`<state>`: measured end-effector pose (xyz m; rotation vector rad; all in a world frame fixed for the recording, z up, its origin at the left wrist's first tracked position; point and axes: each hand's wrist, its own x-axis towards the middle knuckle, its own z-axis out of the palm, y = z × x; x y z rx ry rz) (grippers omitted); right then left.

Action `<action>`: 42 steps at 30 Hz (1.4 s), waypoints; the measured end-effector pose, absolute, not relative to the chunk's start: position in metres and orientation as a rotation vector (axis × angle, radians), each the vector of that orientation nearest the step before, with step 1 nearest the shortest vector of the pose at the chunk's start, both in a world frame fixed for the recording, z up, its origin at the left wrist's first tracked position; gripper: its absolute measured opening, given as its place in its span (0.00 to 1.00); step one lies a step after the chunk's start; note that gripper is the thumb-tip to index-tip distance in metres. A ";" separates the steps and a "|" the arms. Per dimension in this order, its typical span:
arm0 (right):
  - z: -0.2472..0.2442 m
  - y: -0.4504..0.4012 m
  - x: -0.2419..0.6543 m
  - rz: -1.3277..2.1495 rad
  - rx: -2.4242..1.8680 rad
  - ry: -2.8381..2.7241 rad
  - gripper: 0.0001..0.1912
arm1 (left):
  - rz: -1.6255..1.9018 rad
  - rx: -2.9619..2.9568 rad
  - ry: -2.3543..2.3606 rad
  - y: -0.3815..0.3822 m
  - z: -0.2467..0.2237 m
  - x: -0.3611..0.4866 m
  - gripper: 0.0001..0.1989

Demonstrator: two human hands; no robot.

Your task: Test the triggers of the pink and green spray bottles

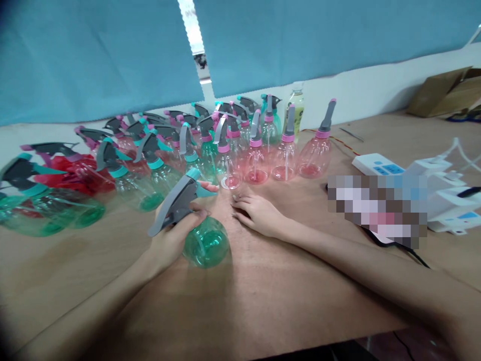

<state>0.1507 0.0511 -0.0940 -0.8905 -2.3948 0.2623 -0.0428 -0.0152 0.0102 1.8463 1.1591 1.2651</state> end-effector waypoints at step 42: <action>-0.094 0.051 0.151 0.287 -0.874 -2.368 0.14 | 1.262 1.790 1.168 -0.016 0.007 -0.043 0.08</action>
